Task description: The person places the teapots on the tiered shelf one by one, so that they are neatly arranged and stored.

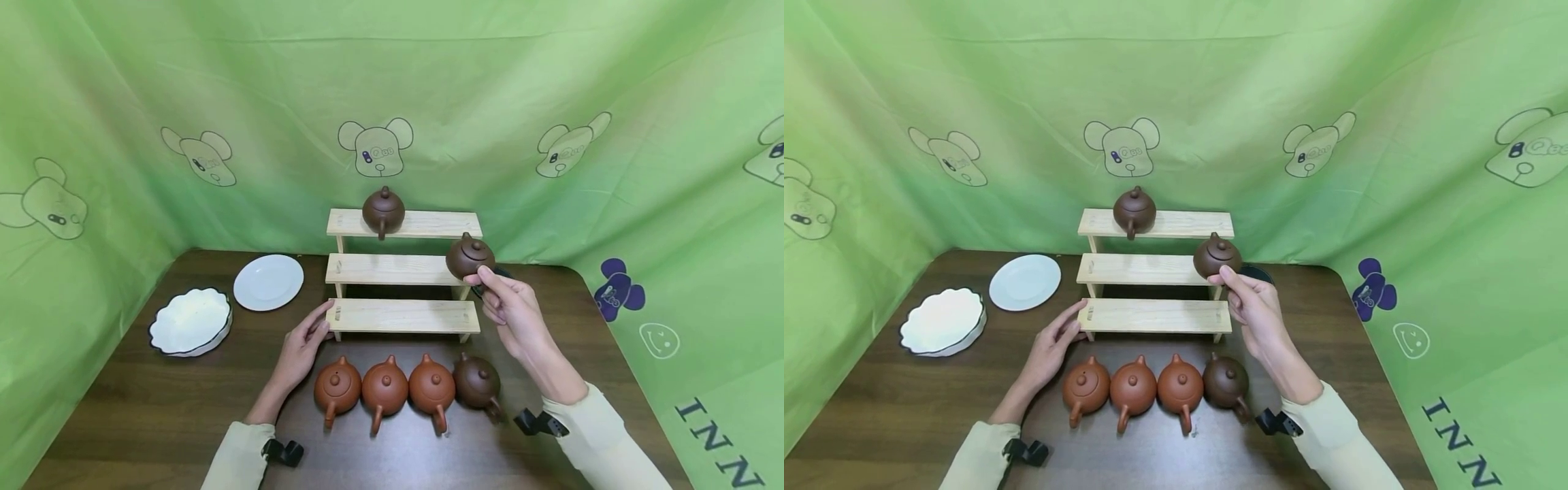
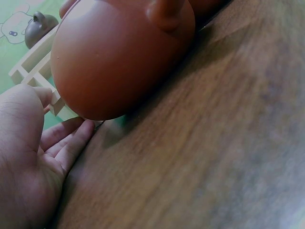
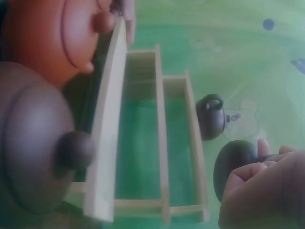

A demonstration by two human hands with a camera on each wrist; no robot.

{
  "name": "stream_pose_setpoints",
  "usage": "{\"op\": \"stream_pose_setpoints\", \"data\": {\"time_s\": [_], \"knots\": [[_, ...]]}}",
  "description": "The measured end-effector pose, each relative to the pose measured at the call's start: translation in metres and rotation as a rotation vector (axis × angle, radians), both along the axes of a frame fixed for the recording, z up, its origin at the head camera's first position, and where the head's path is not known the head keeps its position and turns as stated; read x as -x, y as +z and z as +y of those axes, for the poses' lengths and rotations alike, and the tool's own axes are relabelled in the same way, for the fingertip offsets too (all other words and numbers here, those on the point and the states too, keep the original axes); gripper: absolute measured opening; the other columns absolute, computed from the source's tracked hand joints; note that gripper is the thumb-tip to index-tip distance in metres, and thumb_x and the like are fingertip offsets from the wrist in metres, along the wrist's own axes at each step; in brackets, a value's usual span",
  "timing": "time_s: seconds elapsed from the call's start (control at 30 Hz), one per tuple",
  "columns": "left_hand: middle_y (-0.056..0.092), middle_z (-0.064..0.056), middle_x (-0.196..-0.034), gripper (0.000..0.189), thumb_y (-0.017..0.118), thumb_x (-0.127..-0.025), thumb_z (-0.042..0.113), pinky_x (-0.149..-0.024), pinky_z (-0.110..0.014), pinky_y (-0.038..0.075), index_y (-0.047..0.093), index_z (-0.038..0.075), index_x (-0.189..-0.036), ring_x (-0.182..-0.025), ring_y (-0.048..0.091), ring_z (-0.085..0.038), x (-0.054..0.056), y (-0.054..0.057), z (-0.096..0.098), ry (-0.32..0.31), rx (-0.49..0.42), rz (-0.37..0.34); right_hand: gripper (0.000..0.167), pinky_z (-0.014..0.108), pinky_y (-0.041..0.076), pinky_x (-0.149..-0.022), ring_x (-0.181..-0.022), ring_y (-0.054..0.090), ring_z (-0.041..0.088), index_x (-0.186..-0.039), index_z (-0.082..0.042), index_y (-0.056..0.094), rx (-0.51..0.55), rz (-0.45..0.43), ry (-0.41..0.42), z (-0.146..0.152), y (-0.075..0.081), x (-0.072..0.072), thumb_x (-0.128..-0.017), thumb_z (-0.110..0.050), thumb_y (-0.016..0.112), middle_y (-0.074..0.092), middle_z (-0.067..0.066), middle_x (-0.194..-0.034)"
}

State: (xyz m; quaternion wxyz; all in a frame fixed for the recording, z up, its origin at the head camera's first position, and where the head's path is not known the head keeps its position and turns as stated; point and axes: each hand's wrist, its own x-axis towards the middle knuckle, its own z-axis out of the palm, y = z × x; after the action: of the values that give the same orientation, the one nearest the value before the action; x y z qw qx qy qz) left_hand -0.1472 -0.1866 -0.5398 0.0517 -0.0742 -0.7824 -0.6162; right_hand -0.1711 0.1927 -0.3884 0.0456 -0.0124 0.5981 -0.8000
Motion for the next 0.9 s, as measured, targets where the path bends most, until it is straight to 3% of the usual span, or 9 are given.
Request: {"op": "stream_pose_setpoints", "data": {"time_s": [0.3, 0.7, 0.9], "knots": [[0.057, -0.009, -0.165, 0.045, 0.058, -0.118, 0.019, -0.102, -0.014, 0.057, 0.059, 0.016, -0.163, -0.132, 0.066, -0.011, -0.001, 0.000, 0.000, 0.018, 0.035, 0.021, 0.039, 0.026, 0.007, -0.052, -0.052, 0.022, 0.006, -0.089, -0.020, 0.088, -0.049, 0.026, 0.032, -0.013, 0.014, 0.020, -0.117, -0.020, 0.061, 0.038, -0.011, -0.057], [0.055, -0.010, -0.167, 0.045, 0.058, -0.118, 0.018, -0.102, -0.016, 0.059, 0.058, 0.015, -0.163, -0.130, 0.065, -0.001, -0.001, -0.001, -0.001, 0.002, 0.006, 0.026, 0.037, 0.017, 0.019, -0.044, -0.045, 0.027, 0.002, -0.087, -0.022, 0.089, -0.081, 0.027, -0.011, -0.032, 0.019, 0.048, -0.115, -0.026, 0.066, 0.042, -0.011, -0.055], [0.054, -0.013, -0.167, 0.045, 0.058, -0.118, 0.015, -0.102, -0.019, 0.060, 0.057, 0.012, -0.163, -0.128, 0.065, 0.001, -0.001, 0.000, -0.001, -0.012, -0.023, 0.026, 0.037, 0.015, 0.019, -0.042, -0.043, 0.025, 0.001, -0.085, -0.023, 0.088, -0.080, 0.020, -0.023, -0.038, 0.019, 0.058, -0.114, -0.027, 0.067, 0.047, -0.011, -0.058]]}}
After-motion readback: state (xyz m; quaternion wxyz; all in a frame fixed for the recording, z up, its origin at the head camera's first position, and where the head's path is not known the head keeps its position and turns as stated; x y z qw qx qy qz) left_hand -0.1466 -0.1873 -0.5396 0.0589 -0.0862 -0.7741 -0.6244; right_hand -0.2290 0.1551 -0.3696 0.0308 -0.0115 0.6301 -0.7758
